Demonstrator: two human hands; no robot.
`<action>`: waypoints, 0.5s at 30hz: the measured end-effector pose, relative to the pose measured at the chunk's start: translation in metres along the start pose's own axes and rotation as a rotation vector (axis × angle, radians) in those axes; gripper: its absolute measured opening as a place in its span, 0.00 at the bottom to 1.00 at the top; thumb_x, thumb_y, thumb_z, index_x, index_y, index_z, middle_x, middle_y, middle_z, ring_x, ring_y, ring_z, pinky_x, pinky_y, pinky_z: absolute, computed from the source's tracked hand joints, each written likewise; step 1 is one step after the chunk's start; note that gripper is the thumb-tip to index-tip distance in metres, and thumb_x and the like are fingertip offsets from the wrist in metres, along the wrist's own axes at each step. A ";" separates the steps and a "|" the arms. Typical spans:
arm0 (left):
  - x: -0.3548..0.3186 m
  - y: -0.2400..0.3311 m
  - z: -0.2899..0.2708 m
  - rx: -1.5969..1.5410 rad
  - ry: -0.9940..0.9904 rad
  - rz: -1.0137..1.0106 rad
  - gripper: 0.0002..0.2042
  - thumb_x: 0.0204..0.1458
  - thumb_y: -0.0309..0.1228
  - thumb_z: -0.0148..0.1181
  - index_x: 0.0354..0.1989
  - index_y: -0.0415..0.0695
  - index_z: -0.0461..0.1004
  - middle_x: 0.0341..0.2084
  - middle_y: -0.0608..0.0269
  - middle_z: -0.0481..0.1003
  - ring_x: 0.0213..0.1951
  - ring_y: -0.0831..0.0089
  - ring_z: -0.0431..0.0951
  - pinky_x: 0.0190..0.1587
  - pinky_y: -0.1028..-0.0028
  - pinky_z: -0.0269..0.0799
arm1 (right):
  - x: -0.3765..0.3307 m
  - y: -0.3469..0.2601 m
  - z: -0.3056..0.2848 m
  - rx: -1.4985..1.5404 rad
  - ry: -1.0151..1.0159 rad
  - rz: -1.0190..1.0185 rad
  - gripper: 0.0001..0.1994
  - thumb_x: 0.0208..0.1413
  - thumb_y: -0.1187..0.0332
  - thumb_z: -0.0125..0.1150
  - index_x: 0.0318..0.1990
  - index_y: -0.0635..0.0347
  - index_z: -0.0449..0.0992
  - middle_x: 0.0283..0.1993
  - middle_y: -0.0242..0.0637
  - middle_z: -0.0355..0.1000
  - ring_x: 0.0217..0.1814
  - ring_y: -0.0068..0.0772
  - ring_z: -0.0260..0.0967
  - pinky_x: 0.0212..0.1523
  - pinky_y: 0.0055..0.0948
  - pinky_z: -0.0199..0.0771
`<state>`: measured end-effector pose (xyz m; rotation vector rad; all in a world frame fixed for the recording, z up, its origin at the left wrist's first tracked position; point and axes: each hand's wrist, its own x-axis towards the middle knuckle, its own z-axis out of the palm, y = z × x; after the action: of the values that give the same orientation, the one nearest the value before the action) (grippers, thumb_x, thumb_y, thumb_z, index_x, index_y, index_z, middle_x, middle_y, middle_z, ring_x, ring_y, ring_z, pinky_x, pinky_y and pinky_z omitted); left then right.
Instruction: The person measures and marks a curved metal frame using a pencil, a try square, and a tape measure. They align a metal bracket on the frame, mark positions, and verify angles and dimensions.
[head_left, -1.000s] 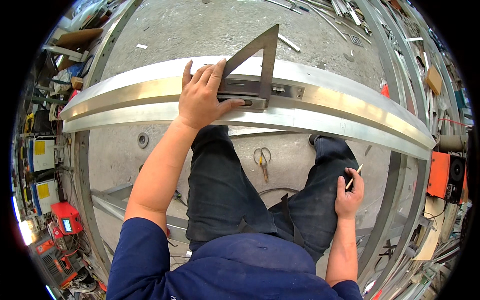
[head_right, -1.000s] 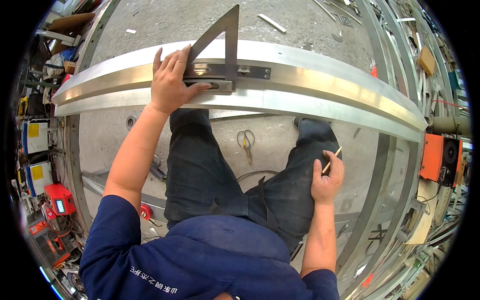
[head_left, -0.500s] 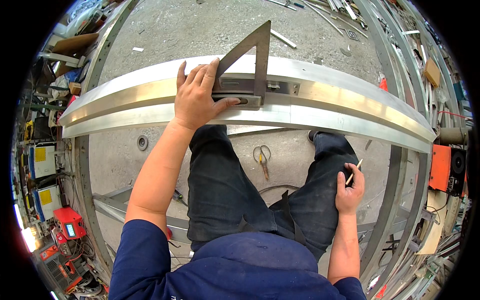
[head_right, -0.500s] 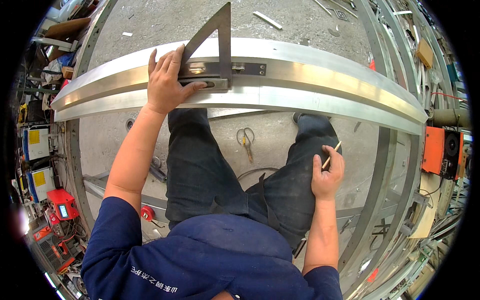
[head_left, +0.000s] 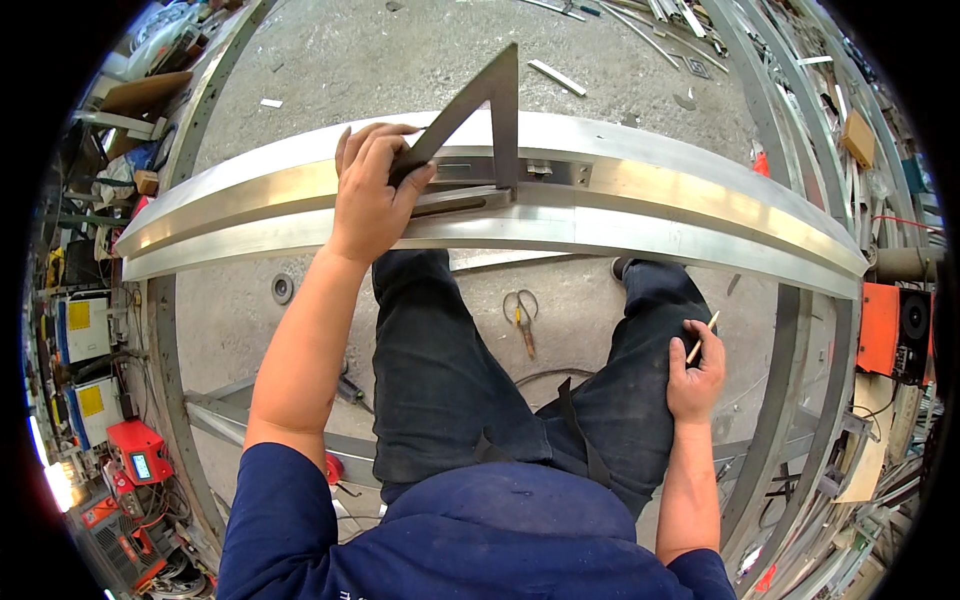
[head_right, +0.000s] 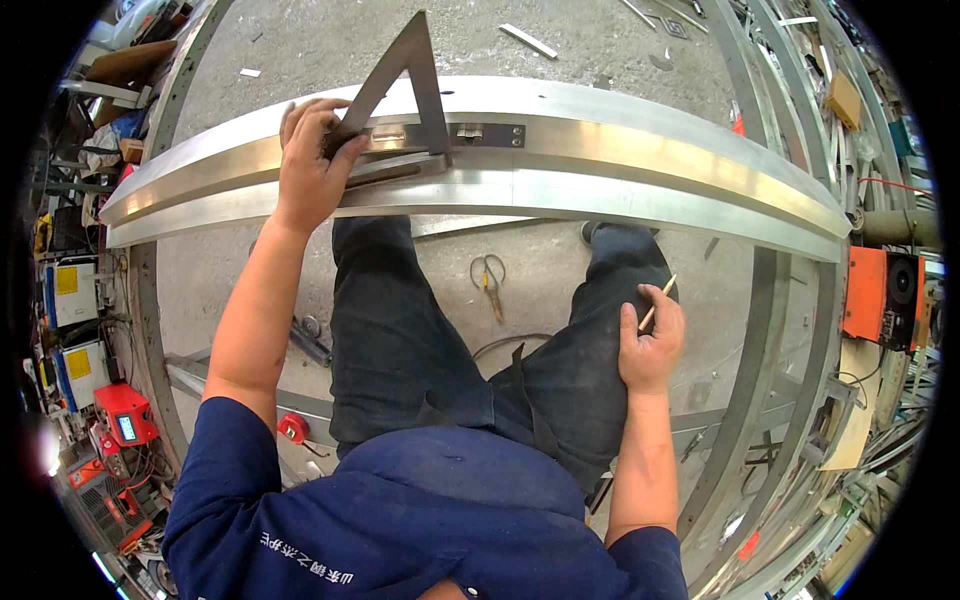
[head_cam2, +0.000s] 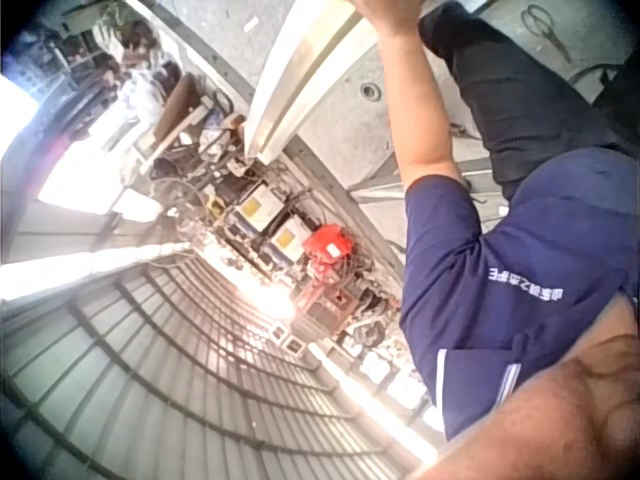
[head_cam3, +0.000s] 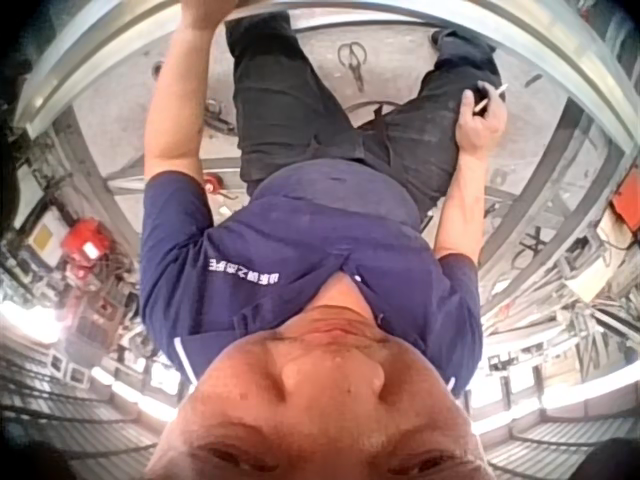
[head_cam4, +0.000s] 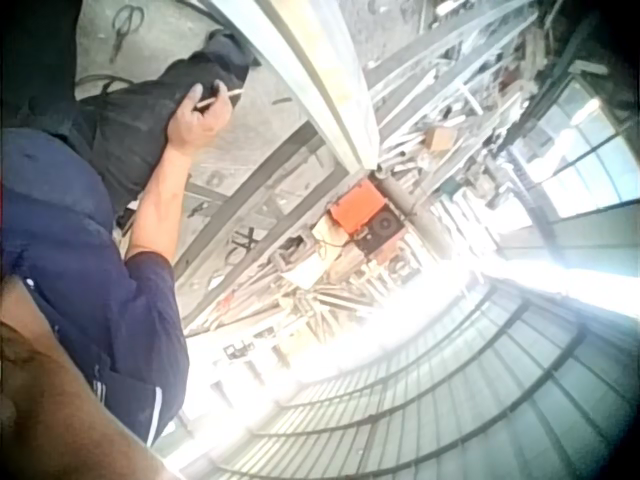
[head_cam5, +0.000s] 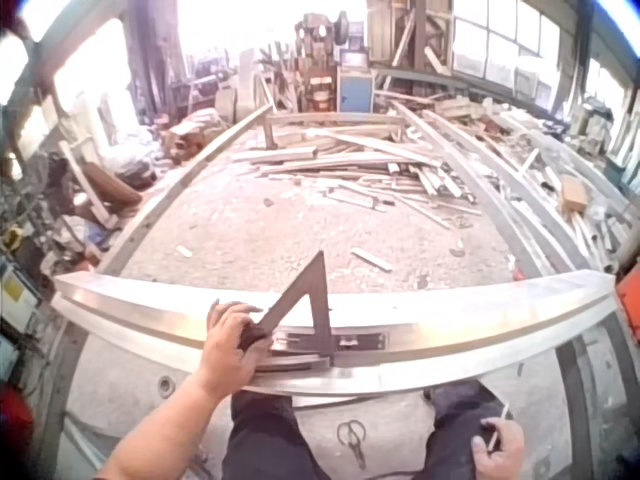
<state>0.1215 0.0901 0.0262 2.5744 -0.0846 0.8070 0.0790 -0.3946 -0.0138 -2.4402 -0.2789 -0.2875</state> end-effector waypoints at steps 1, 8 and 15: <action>-0.008 0.000 -0.007 -0.109 -0.063 -0.077 0.10 0.59 0.29 0.70 0.43 0.42 0.75 0.45 0.59 0.81 0.52 0.60 0.79 0.62 0.60 0.67 | 0.000 -0.001 0.000 0.006 -0.002 0.001 0.17 0.58 0.70 0.72 0.53 0.60 0.80 0.50 0.42 0.81 0.55 0.47 0.76 0.58 0.41 0.73; -0.081 0.071 -0.048 -0.782 -0.312 -0.522 0.04 0.66 0.22 0.60 0.43 0.43 0.71 0.28 0.71 0.72 0.31 0.79 0.71 0.40 0.73 0.71 | -0.006 -0.011 -0.007 0.029 -0.007 -0.014 0.17 0.58 0.68 0.73 0.53 0.59 0.80 0.50 0.43 0.81 0.54 0.49 0.76 0.58 0.41 0.74; -0.099 0.177 -0.014 -1.602 -0.322 -0.797 0.10 0.73 0.33 0.55 0.56 0.42 0.74 0.34 0.74 0.73 0.39 0.84 0.70 0.44 0.79 0.68 | -0.004 -0.122 -0.003 0.453 -0.207 -0.361 0.30 0.50 0.62 0.81 0.58 0.64 0.75 0.57 0.49 0.80 0.59 0.52 0.77 0.62 0.43 0.75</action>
<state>-0.0007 -0.0704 0.0508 0.9813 0.1453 -0.0998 0.0414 -0.3039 0.0594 -1.9607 -0.7898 -0.1077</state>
